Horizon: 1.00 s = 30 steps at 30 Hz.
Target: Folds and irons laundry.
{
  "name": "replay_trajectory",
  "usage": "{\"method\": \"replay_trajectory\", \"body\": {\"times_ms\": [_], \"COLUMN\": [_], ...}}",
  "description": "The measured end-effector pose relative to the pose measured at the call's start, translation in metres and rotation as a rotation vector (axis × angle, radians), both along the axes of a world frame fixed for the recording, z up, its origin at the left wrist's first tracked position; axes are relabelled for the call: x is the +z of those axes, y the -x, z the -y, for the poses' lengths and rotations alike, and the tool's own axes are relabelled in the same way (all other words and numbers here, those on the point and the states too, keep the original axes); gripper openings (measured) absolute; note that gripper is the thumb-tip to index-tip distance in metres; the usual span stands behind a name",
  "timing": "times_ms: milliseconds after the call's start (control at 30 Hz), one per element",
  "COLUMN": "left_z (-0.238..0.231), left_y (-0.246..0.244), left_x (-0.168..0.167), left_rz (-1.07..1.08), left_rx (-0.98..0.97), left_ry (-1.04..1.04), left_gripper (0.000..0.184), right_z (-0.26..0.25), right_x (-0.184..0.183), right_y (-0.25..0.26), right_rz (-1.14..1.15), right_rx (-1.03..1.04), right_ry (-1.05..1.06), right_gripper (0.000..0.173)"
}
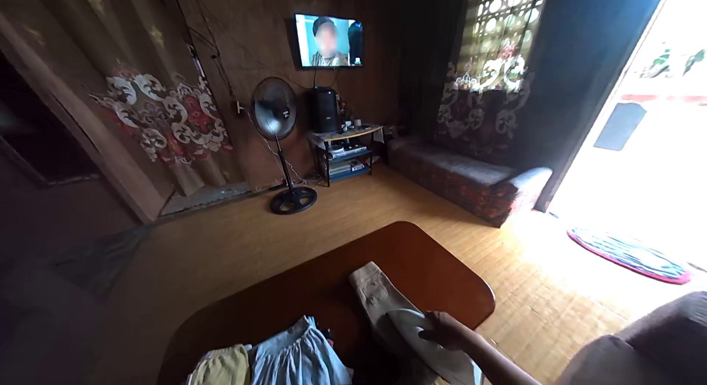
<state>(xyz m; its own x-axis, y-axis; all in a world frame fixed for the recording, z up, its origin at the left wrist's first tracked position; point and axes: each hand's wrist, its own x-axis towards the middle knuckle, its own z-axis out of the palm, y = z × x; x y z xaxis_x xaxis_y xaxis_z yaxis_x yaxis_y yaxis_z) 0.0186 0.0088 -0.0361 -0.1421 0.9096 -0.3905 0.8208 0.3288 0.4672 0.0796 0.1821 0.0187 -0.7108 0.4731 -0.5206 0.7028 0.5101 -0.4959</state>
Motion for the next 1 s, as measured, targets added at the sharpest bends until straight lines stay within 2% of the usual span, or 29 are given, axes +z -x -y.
{"method": "replay_trajectory", "body": {"times_ms": [67,133,233,367,500,600,700,900,1000], "left_z": [0.000,0.001,0.000,-0.002,0.001,0.002,-0.005,-0.010,-0.011], "left_y": [-0.005,-0.006,-0.004,-0.005,-0.004,-0.004,-0.002,-0.006,-0.007], "left_x": [0.008,0.016,0.026,0.039,0.045,0.033,0.031,0.025,0.023], "left_rz": [0.025,0.060,0.089,0.104,0.118,0.106,0.122,0.098,0.116], "left_rx": [0.058,0.132,0.122,0.096,0.099,0.077,0.108,0.099,0.072], "left_ry": [0.157,0.179,0.176,0.220,0.142,0.114,0.171,0.209,0.204], "left_gripper": [0.061,0.059,0.056,0.060,0.052,0.044,0.048,0.046,0.046], "right_z": [0.006,0.010,0.020,0.021,0.000,-0.005,-0.001,0.020,0.023], "right_x": [0.001,-0.001,0.010,0.029,0.006,0.000,0.007,0.020,0.043], "right_y": [-0.029,-0.054,-0.065,-0.028,0.025,0.033,0.003,-0.115,-0.135], "right_rz": [0.009,0.028,0.063,0.046,-0.026,-0.026,0.031,0.166,0.226], "right_rx": [-0.008,-0.010,-0.008,0.001,0.032,0.052,0.046,-0.051,-0.068], "right_ry": [0.004,0.005,-0.015,-0.014,-0.060,-0.073,-0.070,-0.057,-0.018], "right_gripper": [0.051,0.051,0.054,0.051,0.047,0.045,0.043,0.039,0.038]}}
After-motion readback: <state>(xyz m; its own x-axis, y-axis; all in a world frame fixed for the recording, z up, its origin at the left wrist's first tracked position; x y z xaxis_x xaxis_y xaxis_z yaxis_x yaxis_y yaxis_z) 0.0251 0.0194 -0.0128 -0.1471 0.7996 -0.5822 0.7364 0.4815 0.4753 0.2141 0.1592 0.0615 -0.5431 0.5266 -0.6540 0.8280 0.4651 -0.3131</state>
